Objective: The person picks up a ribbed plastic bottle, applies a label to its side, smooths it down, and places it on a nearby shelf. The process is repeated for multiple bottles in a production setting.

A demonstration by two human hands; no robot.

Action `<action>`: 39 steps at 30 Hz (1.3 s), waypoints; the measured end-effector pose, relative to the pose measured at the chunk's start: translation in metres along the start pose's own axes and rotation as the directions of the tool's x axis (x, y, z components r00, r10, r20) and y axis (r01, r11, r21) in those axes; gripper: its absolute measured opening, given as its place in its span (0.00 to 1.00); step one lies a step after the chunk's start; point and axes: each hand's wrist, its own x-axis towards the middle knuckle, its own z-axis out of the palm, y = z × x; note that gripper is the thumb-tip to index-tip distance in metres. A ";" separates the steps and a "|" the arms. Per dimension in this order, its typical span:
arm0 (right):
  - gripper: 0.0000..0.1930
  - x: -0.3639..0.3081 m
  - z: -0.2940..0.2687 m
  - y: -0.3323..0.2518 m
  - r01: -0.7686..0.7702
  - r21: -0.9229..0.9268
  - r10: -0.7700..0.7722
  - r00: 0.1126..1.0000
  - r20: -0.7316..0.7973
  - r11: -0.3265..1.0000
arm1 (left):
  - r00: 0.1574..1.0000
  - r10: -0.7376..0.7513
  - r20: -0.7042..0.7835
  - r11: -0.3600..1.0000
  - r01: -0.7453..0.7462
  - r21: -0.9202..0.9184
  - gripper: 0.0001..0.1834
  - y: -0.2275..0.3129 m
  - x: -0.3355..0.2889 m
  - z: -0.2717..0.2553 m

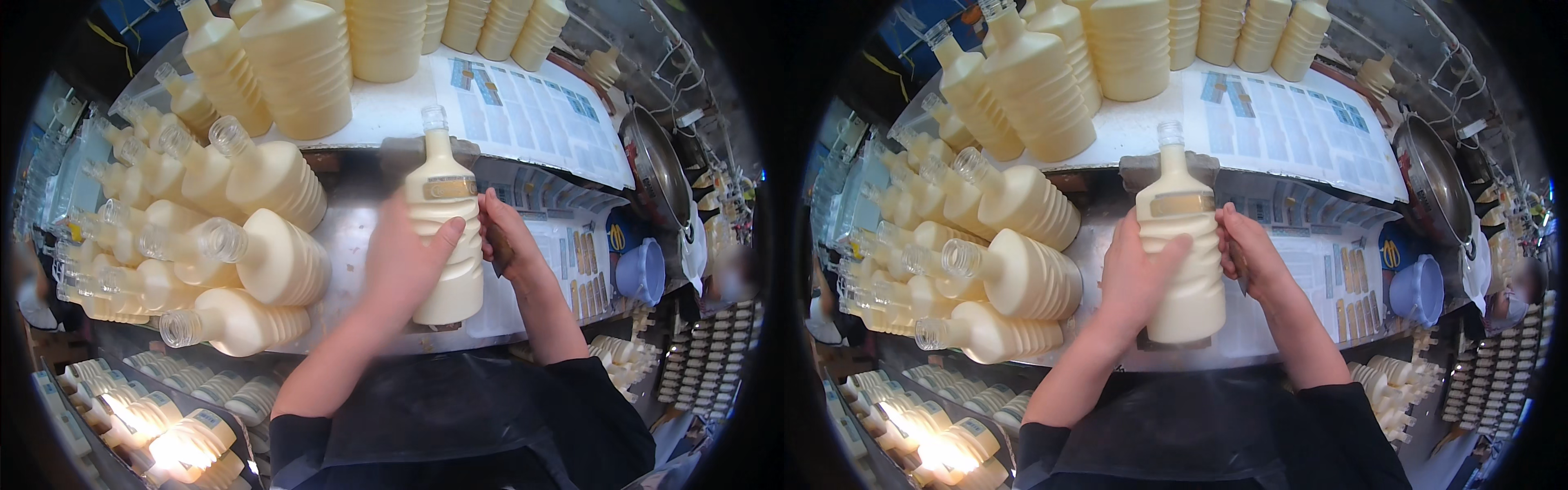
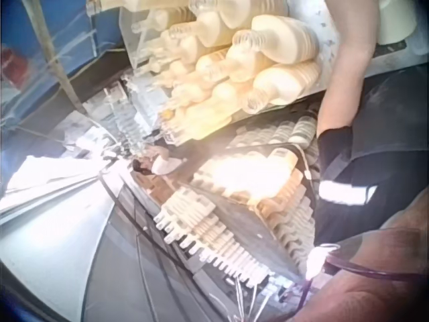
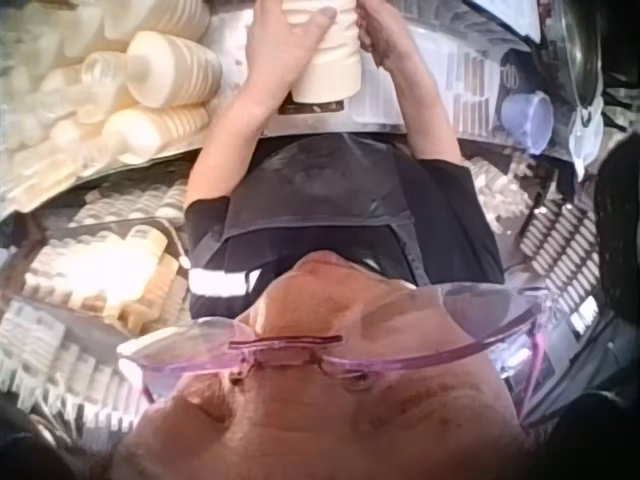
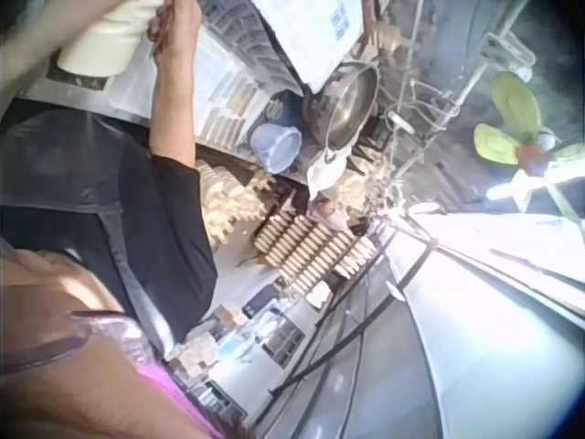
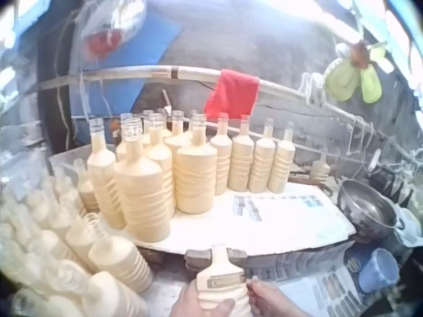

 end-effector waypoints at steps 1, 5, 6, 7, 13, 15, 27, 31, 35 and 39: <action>0.23 0.000 0.003 -0.001 -0.009 0.002 0.009 1.000 -0.017 1.000 | 1.000 -0.002 -0.015 1.000 0.003 0.020 0.35 0.001 -0.001 0.001; 0.22 -0.002 0.006 -0.002 0.036 -0.016 -0.036 0.999 -0.015 0.999 | 1.000 0.014 -0.026 0.999 -0.013 0.041 0.35 0.001 -0.001 0.001; 0.22 -0.001 0.004 0.000 0.037 -0.020 -0.037 0.999 -0.008 0.999 | 0.999 0.019 -0.028 0.999 -0.018 0.051 0.35 0.001 0.000 0.001; 0.21 -0.001 0.003 0.000 0.037 -0.024 -0.037 0.999 -0.002 0.999 | 0.999 0.024 -0.029 0.998 -0.022 0.062 0.35 0.000 0.000 0.001; 0.19 -0.001 0.001 -0.001 0.082 -0.082 -0.080 0.997 0.021 0.993 | 0.999 -0.053 -0.002 0.997 0.052 -0.064 0.37 -0.009 0.002 0.003; 0.22 -0.005 0.001 -0.001 0.109 -0.121 -0.108 0.994 0.013 0.987 | 0.998 -0.066 -0.009 0.990 0.065 -0.122 0.38 -0.013 0.002 0.003; 0.19 0.000 0.009 -0.022 0.286 -0.244 -0.290 0.957 0.017 0.927 | 0.972 -0.227 0.064 0.804 0.224 -0.550 0.29 -0.008 0.026 -0.004; 0.18 0.013 0.014 -0.031 0.202 -0.144 -0.193 0.978 0.075 0.969 | 0.978 -0.191 0.083 0.853 0.207 -0.480 0.27 -0.012 0.036 -0.005; 0.18 0.020 0.016 -0.024 0.188 -0.067 -0.181 0.978 0.107 0.980 | 0.994 -0.100 0.051 0.939 0.111 -0.325 0.26 -0.029 0.041 -0.007; 0.17 0.024 0.016 -0.018 0.174 -0.007 -0.173 0.980 0.100 0.985 | 0.995 -0.078 0.060 0.933 0.094 -0.347 0.25 -0.031 0.042 -0.006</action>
